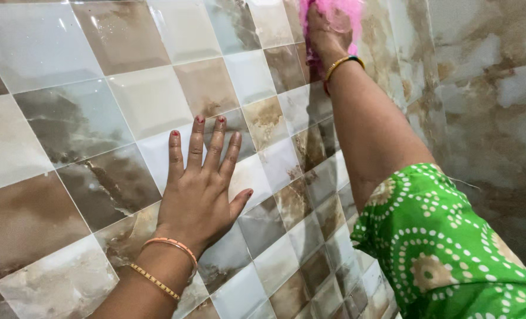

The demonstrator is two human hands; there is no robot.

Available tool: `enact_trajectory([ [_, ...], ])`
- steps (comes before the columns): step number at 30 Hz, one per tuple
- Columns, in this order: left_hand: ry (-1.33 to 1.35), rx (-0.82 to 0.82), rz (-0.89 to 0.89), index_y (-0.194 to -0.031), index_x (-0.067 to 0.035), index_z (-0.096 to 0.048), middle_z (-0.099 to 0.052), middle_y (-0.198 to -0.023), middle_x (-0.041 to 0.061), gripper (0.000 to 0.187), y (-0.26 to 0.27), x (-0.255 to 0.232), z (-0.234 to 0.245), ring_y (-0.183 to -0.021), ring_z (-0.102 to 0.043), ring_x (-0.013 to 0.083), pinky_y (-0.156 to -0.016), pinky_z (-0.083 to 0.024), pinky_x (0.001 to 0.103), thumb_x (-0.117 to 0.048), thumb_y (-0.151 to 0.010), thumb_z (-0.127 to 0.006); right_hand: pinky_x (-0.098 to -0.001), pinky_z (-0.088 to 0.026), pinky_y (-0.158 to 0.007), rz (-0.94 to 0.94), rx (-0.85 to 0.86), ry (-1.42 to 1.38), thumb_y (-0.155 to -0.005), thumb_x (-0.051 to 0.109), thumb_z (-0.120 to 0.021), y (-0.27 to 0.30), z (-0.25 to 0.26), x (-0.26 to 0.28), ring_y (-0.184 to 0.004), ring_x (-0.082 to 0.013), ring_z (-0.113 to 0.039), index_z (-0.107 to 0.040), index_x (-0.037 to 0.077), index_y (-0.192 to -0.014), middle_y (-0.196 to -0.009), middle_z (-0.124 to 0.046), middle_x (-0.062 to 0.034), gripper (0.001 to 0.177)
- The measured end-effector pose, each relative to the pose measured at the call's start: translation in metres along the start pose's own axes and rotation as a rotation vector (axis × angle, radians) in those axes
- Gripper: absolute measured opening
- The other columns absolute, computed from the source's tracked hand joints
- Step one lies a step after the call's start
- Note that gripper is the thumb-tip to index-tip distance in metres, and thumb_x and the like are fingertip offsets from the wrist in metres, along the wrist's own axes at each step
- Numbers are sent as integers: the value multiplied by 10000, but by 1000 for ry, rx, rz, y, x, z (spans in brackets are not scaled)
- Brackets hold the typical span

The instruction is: The person wets a pink bath sponge in a bucket of water, then scrubs the tiled bathroom walls with the sponge. The person repeatedly dips the sponge into the bucket to re-wet it while continuing to scrub different sections of the wall.

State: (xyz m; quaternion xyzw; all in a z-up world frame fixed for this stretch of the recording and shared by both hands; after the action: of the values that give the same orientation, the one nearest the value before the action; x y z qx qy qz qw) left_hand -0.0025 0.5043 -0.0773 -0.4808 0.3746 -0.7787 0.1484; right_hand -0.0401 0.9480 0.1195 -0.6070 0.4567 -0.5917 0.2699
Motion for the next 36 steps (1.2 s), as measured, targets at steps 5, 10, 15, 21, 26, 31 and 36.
enact_trajectory([
  [5, -52, 37, -3, -1578, -139, -331, -199, -1678, 146, 890, 0, -1, 0, -1553, -70, 375, -1221, -18, 602, -641, -858, -475, -527, -522, -849, -332, 24, -81, -971, 565, -400, 60, 22, -76, -928, -410, -697, -733, 85, -998, -982, -734, -203, 584],
  [10, -89, 63, 12, -1593, -148, -320, -200, -1683, 133, 878, 0, 0, 0, -1560, -71, 371, -1227, -12, 594, -645, -883, -460, -490, -542, -826, -420, 21, -117, -941, 598, -432, 125, 37, -70, -882, -353, -716, -724, 62, -1013, -955, -740, -161, 615],
  [15, -116, 57, 9, -1602, -161, -318, -205, -1693, 129, 897, 1, -1, 2, -1561, -82, 362, -1228, -12, 582, -659, -871, -463, -485, -546, -726, -58, 87, 125, -1021, 398, -472, 163, 23, -17, -870, -334, -707, -697, 52, -1105, -984, -709, -171, 421],
  [21, -142, 51, 5, -1620, -159, -332, -212, -1708, 126, 903, 4, -3, 3, -1573, -93, 359, -1236, -17, 578, -666, -884, -469, -496, -524, -951, 113, 128, -56, -1014, 418, -536, 245, 57, 61, -1047, -371, -668, -685, 93, -1184, -1119, -696, -171, 397],
  [26, -154, 78, -5, -1600, -178, -384, -223, -1722, 117, 832, 6, -3, 1, -1593, -112, 349, -1250, -25, 571, -646, -919, -480, -522, -484, -1063, 363, -11, -257, -919, 387, -647, 327, 138, 103, -1248, -461, -594, -642, 51, -1317, -1304, -623, -232, 520],
  [31, -192, 83, -19, -1566, -254, -421, -231, -1731, 119, 726, 14, -20, -11, -1583, -132, 343, -1236, -40, 563, -587, -925, -503, -493, -519, -995, 332, 165, -281, -832, 404, -699, 356, 151, 69, -1160, -428, -636, -691, 92, -1209, -1290, -654, -240, 489],
  [36, -81, 160, -139, -1586, -251, -359, -213, -1687, 128, 812, 20, -64, -33, -1550, -106, 349, -1221, -28, 565, -607, -871, -501, -468, -461, -1211, 254, 159, -37, -992, 396, -601, 331, 98, -19, -1218, -427, -627, -679, 64, -1260, -1294, -650, -226, 434],
])
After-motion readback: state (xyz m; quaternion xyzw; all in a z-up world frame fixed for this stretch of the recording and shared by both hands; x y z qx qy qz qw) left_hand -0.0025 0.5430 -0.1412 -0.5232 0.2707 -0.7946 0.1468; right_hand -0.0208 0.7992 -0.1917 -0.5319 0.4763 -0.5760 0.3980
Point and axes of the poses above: each hand's wrist, its own y-axis away from the middle knuckle, its own z-axis out of the back of the hand, x = y × z, the point moved 5 cm from there along -y, towards the middle knuckle
